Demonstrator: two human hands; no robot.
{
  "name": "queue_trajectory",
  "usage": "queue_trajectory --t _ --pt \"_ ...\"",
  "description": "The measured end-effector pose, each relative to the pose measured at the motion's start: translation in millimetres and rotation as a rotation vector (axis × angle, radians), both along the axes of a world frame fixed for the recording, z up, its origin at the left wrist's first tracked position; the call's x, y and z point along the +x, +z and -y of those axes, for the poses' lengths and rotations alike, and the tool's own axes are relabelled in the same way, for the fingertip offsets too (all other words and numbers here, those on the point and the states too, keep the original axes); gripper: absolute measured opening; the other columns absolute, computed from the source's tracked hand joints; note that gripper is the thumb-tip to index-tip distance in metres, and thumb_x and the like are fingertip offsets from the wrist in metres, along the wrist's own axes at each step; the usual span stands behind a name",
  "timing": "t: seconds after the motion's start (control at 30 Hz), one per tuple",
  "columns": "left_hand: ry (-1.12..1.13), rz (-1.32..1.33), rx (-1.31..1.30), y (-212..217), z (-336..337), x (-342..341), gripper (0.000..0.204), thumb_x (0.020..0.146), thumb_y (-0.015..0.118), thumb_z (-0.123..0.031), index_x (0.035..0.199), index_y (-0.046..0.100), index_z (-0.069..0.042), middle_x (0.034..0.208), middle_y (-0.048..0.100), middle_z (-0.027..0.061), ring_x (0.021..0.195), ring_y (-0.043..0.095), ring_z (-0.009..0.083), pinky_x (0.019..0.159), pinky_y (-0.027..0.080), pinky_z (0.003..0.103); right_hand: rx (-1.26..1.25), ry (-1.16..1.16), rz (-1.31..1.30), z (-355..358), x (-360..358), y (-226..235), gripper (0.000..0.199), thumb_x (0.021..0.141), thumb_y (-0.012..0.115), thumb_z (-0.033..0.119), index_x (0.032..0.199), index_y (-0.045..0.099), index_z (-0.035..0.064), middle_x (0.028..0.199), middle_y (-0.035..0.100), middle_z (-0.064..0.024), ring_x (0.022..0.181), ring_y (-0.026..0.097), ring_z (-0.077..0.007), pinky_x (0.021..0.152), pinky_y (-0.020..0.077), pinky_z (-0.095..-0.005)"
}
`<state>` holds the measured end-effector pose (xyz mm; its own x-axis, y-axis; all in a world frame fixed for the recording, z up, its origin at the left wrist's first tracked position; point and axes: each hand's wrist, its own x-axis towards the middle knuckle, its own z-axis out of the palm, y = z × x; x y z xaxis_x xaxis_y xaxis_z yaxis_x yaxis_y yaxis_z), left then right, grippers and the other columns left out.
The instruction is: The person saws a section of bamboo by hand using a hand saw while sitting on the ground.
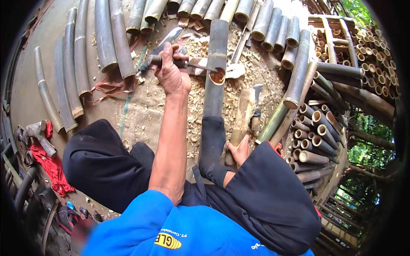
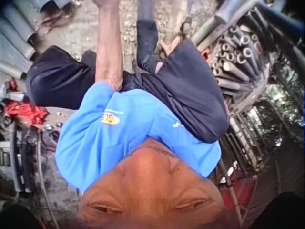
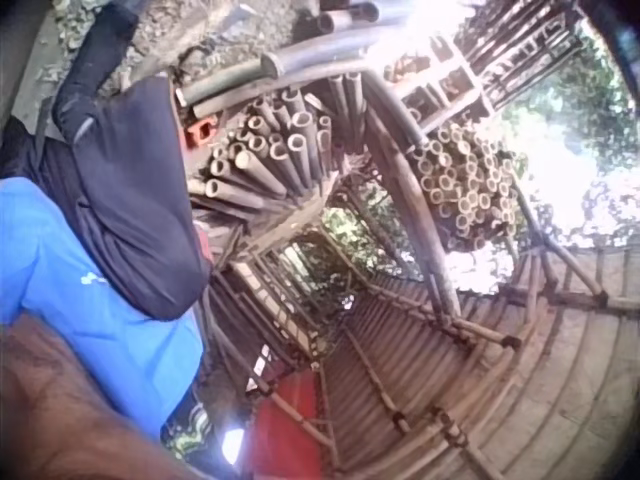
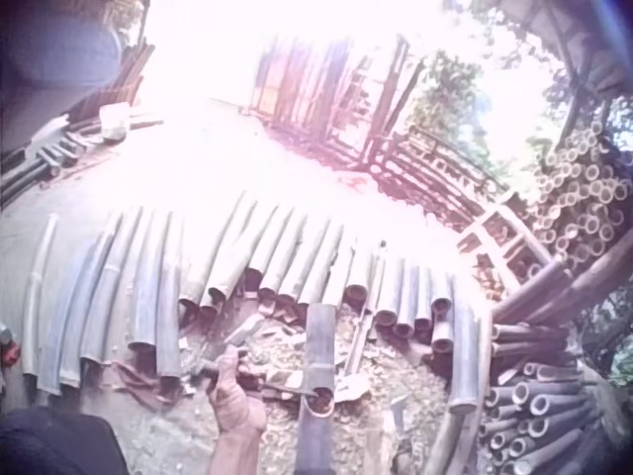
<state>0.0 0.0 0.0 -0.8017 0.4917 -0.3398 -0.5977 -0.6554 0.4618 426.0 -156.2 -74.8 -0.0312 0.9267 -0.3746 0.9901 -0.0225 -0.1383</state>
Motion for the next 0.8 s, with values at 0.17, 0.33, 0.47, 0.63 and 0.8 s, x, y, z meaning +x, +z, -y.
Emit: queue_trajectory --t 0.17,0.33,0.47,0.63,0.8 --pt "-0.068 0.112 0.025 -7 -10 10 0.028 0.095 0.077 -0.031 0.087 0.068 -0.005 0.069 0.058 -0.0016 0.062 0.056 0.0132 0.065 0.052 0.036 -0.444 -0.569 -0.958 -89 -25 98 0.069 0.073 0.08 0.008 0.134 0.05 -0.0005 0.101 0.068 -0.0148 0.08 0.072 -0.0273 0.071 0.0599 -0.0392" --pt "-0.137 0.004 0.073 -12 -10 3 0.017 0.096 0.072 -0.018 0.087 0.067 -0.005 0.07 0.056 0.0002 0.064 0.054 0.013 0.067 0.05 0.033 -0.167 0.436 -0.445 -172 -129 288 0.085 0.07 0.078 0.016 0.144 0.039 -0.0002 0.118 0.066 -0.0207 0.103 0.069 -0.0297 0.089 0.0546 -0.0418" --pt "-0.18 -0.106 0.097 5 -22 32 0.011 0.091 0.069 -0.006 0.081 0.065 -0.006 0.077 0.066 0.0048 0.067 0.059 0.0109 0.066 0.051 0.029 0.121 0.819 -0.359 -209 -223 346 0.086 0.074 0.082 0.019 0.15 0.042 0.0139 0.124 0.066 -0.0265 0.114 0.068 -0.0399 0.097 0.0534 -0.0466" --pt "-0.075 -0.483 -0.166 -33 -22 39 0.02 0.103 0.061 -0.019 0.11 0.066 0.0 0.101 0.07 0.0074 0.093 0.065 0.0144 0.083 0.053 0.032 0.209 1.166 0.162 -225 -300 318 0.056 0.086 0.075 0.018 0.133 0.047 0.0062 0.091 0.064 -0.019 0.073 0.072 -0.034 0.058 0.0559 -0.0473" --pt "-0.214 -0.169 0.008 4 -20 63 0.005 0.097 0.069 -0.005 0.094 0.065 -0.005 0.082 0.066 0.0009 0.075 0.061 0.0108 0.07 0.05 0.028 0.28 1.247 0.067 -218 -305 352 0.053 0.087 0.071 0.014 0.133 0.045 0.0057 0.094 0.064 -0.0192 0.079 0.071 -0.0368 0.066 0.057 -0.0459"
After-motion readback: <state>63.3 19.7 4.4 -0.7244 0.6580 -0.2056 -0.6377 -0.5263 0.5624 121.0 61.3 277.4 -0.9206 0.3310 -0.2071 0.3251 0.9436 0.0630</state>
